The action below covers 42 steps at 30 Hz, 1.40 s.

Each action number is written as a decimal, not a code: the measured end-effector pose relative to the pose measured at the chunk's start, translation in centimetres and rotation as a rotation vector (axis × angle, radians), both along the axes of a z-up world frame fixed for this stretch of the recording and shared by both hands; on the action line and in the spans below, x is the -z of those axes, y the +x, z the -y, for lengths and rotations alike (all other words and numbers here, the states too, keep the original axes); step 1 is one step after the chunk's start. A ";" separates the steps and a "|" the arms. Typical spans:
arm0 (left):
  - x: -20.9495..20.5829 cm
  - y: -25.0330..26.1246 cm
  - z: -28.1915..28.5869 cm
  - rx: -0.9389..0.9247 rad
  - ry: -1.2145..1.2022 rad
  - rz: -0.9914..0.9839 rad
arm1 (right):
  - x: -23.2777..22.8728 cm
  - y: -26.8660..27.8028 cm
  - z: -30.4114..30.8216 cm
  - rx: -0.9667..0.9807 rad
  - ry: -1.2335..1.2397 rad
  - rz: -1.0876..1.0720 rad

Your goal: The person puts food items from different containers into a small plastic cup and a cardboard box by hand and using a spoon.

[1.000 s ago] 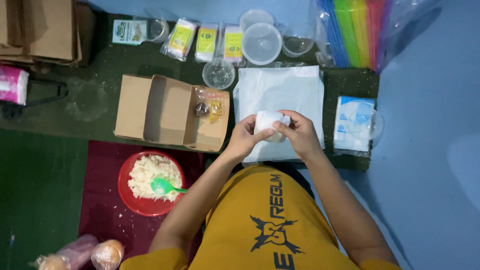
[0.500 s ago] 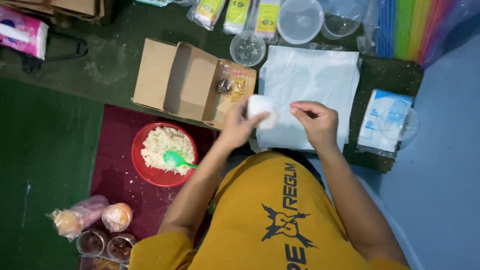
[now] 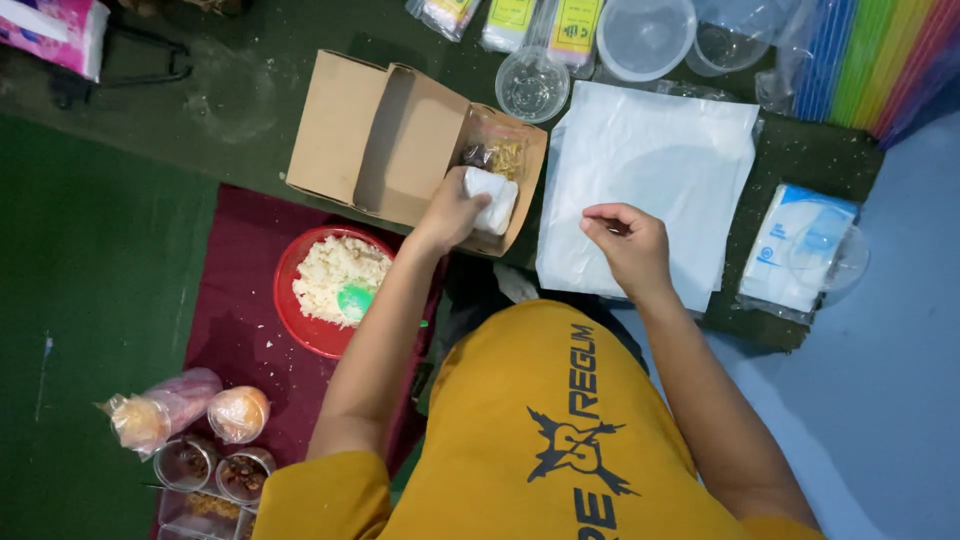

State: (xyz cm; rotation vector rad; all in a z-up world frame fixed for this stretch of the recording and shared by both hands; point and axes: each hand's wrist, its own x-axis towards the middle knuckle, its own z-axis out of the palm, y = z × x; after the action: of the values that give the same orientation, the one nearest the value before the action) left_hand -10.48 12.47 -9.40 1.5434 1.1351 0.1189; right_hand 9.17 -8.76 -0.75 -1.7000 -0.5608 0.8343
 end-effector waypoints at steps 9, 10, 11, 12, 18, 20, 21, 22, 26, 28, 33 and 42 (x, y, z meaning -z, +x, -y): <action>-7.5 -0.4 4.2 0.219 0.683 -0.160 | 0.8 -3.4 -2.1 -0.213 0.045 0.267; -7.0 -0.5 4.3 0.259 0.673 -0.180 | 0.3 -3.8 -2.5 -0.307 0.058 0.345; -6.6 -0.7 4.5 0.294 0.661 -0.202 | -0.2 -4.3 -2.9 -0.406 0.071 0.423; -6.8 -0.7 4.6 0.296 0.661 -0.202 | -0.9 -4.5 -3.2 -0.405 0.070 0.422; -7.9 -0.1 3.8 0.413 0.827 -0.187 | -1.2 -5.0 -4.3 -0.613 -0.100 0.605; -9.0 0.5 3.4 0.449 0.863 -0.192 | 0.2 -4.9 -4.1 -0.611 -0.099 0.677; -8.4 1.0 3.2 0.444 0.859 -0.192 | 0.4 -5.0 -4.1 -0.617 -0.100 0.678; -7.9 1.5 3.0 0.452 0.903 -0.229 | 0.5 -5.1 -4.0 -0.610 -0.099 0.686; -7.3 2.8 2.9 0.523 0.888 -0.305 | -1.2 -5.4 -4.2 -0.594 -0.131 0.666; -7.5 2.7 2.3 0.545 0.866 -0.304 | -1.1 -5.2 -4.3 -0.603 -0.161 0.656; -7.7 2.7 2.0 0.580 0.856 -0.345 | -0.1 -5.1 -3.7 -0.607 -0.172 0.613; -7.6 -1.5 2.5 0.581 0.728 -0.208 | -0.1 -5.1 -4.3 -0.597 -0.137 0.603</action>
State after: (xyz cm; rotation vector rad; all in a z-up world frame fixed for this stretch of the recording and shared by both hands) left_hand -12.01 10.02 -1.80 2.5293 0.7806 -0.0321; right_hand 4.05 -4.49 -0.63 -1.9403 -1.5030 0.7649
